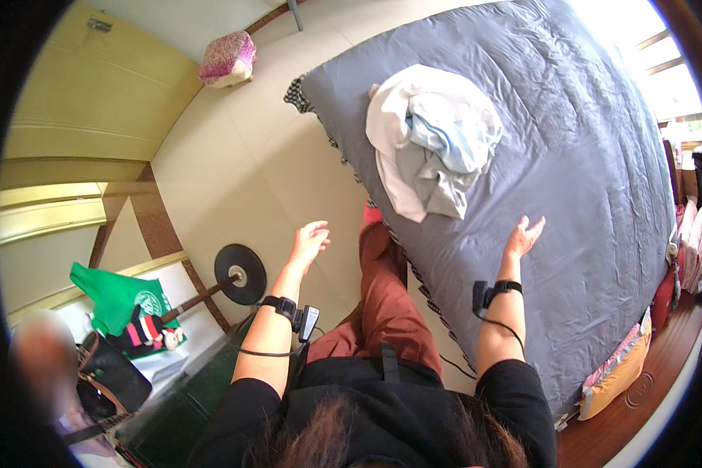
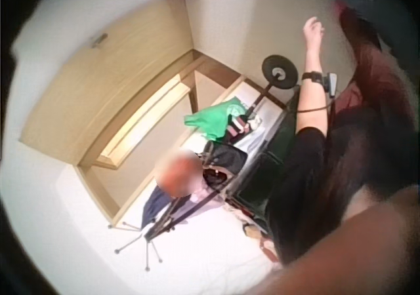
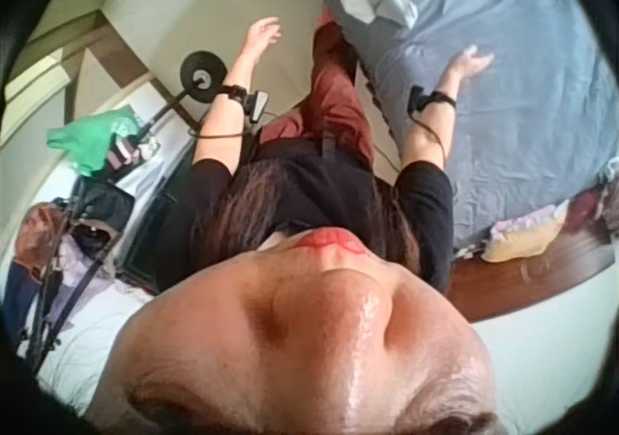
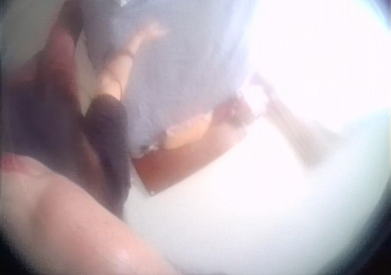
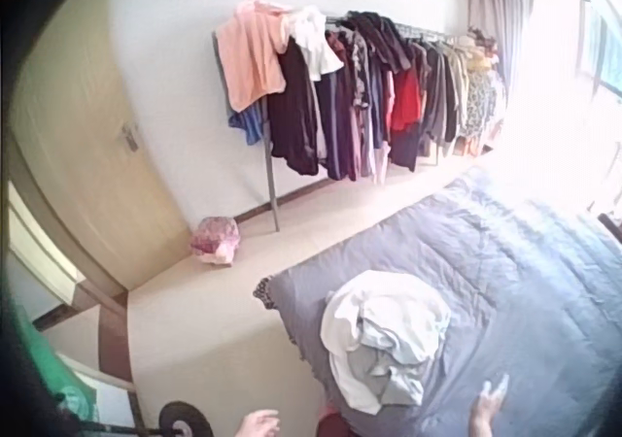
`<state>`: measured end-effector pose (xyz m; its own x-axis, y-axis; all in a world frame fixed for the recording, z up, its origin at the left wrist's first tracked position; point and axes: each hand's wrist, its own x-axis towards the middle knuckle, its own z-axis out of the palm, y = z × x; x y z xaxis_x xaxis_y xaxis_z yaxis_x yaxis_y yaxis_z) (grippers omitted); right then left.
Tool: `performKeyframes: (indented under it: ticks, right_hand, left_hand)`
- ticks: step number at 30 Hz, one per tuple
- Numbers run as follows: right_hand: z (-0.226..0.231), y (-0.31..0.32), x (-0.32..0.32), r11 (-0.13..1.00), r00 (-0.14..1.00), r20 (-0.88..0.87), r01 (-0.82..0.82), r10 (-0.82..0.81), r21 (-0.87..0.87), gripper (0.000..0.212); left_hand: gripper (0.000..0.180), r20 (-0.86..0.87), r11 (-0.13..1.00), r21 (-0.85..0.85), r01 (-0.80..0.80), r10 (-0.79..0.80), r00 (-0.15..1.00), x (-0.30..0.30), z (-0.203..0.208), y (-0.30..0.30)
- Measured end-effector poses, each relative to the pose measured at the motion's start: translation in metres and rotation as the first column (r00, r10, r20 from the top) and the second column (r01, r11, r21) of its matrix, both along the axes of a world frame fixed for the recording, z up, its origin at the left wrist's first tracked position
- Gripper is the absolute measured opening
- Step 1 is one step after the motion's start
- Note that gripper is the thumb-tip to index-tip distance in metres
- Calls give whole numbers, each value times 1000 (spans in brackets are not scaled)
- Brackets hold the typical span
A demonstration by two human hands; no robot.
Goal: The person removes a pink pillow and a yellow pillow from a bed, then uses a handheld electric fabric shaver to smooth the gray bedsheet. They move to a second bed and continue using the shaver on a white sheet, then place the device on a nearby desk.
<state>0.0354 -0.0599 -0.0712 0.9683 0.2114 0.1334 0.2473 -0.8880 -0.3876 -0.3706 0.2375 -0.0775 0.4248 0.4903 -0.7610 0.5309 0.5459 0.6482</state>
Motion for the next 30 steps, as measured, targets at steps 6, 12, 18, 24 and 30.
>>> performKeyframes:
  ticks: [6,12,18,24,30]
  right_hand:
    - [-21,107,-55,972,788,-602,-222,130,-81,62]
    - [81,137,53,969,981,-179,120,-81,218,35]
    - [53,404,30,848,862,-87,-467,500,250,38]
    - [9,510,-70,912,837,-374,-322,399,253,21]
    - [-37,556,-117,977,873,-485,-149,57,-154,33]
  left_hand:
    - [50,-68,992,-58,-113,109,992,99,-45,188]
    - [75,-44,961,143,-237,245,968,176,-90,324]
    - [63,17,946,-322,25,-21,1000,206,-129,412]
    - [40,91,877,-399,266,-251,964,216,-153,451]
    - [29,280,519,147,842,-838,467,260,-164,490]
